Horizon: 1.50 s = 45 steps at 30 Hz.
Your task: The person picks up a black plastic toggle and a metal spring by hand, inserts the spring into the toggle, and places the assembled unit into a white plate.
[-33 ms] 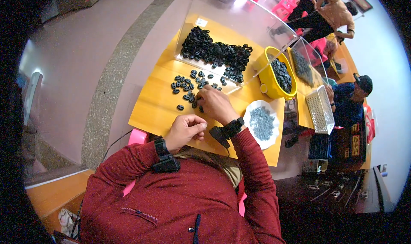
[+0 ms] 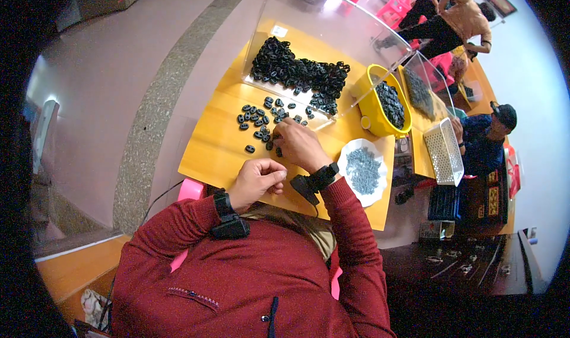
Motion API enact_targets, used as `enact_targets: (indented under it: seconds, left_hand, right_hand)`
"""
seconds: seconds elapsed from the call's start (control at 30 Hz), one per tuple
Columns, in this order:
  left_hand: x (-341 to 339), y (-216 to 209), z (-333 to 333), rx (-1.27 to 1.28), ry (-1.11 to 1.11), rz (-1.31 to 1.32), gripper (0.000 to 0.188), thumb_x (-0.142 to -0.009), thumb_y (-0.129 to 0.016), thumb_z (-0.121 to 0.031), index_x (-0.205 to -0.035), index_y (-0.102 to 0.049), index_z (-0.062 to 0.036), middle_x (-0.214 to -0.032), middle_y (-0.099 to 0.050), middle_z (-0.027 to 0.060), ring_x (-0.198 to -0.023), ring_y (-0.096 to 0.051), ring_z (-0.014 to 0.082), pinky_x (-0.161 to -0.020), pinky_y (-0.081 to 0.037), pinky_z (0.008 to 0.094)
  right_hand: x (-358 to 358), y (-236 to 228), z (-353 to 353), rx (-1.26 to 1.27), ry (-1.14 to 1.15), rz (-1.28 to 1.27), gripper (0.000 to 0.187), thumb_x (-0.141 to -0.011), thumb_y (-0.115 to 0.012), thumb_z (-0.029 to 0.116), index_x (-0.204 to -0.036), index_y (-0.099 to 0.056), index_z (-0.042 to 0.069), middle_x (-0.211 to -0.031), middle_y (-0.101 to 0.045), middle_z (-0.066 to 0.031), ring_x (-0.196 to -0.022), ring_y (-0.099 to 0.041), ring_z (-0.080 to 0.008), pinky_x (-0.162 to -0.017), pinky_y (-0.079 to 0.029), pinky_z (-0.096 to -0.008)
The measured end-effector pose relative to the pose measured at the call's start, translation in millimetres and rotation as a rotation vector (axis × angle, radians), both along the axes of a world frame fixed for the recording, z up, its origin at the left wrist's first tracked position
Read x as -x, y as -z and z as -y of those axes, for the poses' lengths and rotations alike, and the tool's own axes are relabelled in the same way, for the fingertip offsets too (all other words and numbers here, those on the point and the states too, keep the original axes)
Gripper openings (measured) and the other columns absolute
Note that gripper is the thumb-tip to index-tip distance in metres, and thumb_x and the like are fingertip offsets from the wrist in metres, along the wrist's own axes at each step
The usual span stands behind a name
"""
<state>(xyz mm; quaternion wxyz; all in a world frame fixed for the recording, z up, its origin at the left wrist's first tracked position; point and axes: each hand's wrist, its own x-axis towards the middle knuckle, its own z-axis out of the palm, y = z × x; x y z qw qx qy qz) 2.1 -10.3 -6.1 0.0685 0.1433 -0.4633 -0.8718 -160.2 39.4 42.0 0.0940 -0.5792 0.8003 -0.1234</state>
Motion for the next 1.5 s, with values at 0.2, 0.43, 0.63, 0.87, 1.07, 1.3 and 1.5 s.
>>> enact_targets:
  seconds: [0.2,0.43,0.63,0.87,1.07,1.3,1.5]
  left_hand:
    - [1,-2,-2,-0.013,-0.040,0.000,0.014,-0.092,-0.060,-0.012,-0.098,-0.061,0.0008,-0.079,-0.062,0.0034,-0.066,-0.060,0.0095,-0.062,-0.053,0.0238]
    - [1,-6,-2,-0.118,-0.192,0.040,0.018,-0.092,-0.059,-0.014,-0.104,-0.057,-0.0004,-0.088,-0.061,0.0034,-0.072,-0.060,0.0096,-0.064,-0.054,0.0239]
    - [0,-8,-4,-0.063,-0.115,0.021,0.011,-0.091,-0.061,-0.013,-0.096,-0.061,-0.0025,-0.081,-0.061,0.0012,-0.070,-0.060,0.0091,-0.068,-0.054,0.0232]
    - [-1,-10,-6,-0.136,-0.030,0.030,0.014,-0.093,-0.058,-0.014,-0.094,-0.057,-0.0002,-0.083,-0.061,0.0051,-0.072,-0.061,0.0112,-0.069,-0.055,0.0250]
    - [0,-10,-5,-0.122,-0.027,0.049,0.015,-0.094,-0.056,-0.014,-0.095,-0.055,0.0005,-0.086,-0.061,0.0072,-0.073,-0.061,0.0123,-0.069,-0.055,0.0263]
    - [1,-11,-5,-0.123,-0.030,0.062,0.014,-0.094,-0.057,-0.015,-0.095,-0.055,-0.0002,-0.086,-0.061,0.0064,-0.072,-0.061,0.0117,-0.068,-0.055,0.0257]
    - [1,-10,-4,-0.118,-0.024,0.052,0.014,-0.094,-0.057,-0.015,-0.095,-0.056,-0.0011,-0.085,-0.061,0.0052,-0.071,-0.061,0.0108,-0.067,-0.055,0.0253]
  right_hand:
    - [2,5,-15,0.152,0.017,0.159,0.015,-0.079,-0.065,0.009,-0.092,-0.065,0.002,-0.081,-0.061,-0.0109,-0.072,-0.061,-0.0245,-0.064,-0.049,-0.0354]
    - [-27,10,-58,0.340,0.243,0.846,0.013,-0.085,-0.067,0.007,-0.095,-0.065,-0.002,-0.078,-0.066,-0.0039,-0.064,-0.060,-0.0070,-0.055,-0.050,-0.0205]
    - [-41,13,-78,0.420,0.166,0.890,0.015,-0.090,-0.059,0.002,-0.103,-0.064,-0.003,-0.091,-0.062,-0.0043,-0.073,-0.061,-0.0090,-0.060,-0.052,-0.0207]
    - [-30,1,-114,0.576,0.224,0.472,0.018,-0.085,-0.065,0.000,-0.103,-0.064,0.001,-0.084,-0.059,-0.0016,-0.065,-0.053,-0.0052,-0.056,-0.043,-0.0192]
    - [24,6,-177,0.409,0.506,0.014,0.016,-0.076,-0.068,0.004,-0.091,-0.067,0.001,-0.081,-0.062,-0.0116,-0.068,-0.060,-0.0223,-0.061,-0.046,-0.0303]
    - [36,17,-187,0.172,0.593,-0.113,0.015,-0.081,-0.063,0.018,-0.092,-0.069,0.008,-0.090,-0.063,-0.0153,-0.084,-0.060,-0.0374,-0.074,-0.048,-0.0429]
    - [37,22,-185,0.244,0.527,-0.171,0.008,-0.079,-0.062,0.009,-0.083,-0.067,0.003,-0.082,-0.062,-0.0147,-0.080,-0.061,-0.0351,-0.069,-0.048,-0.0386]
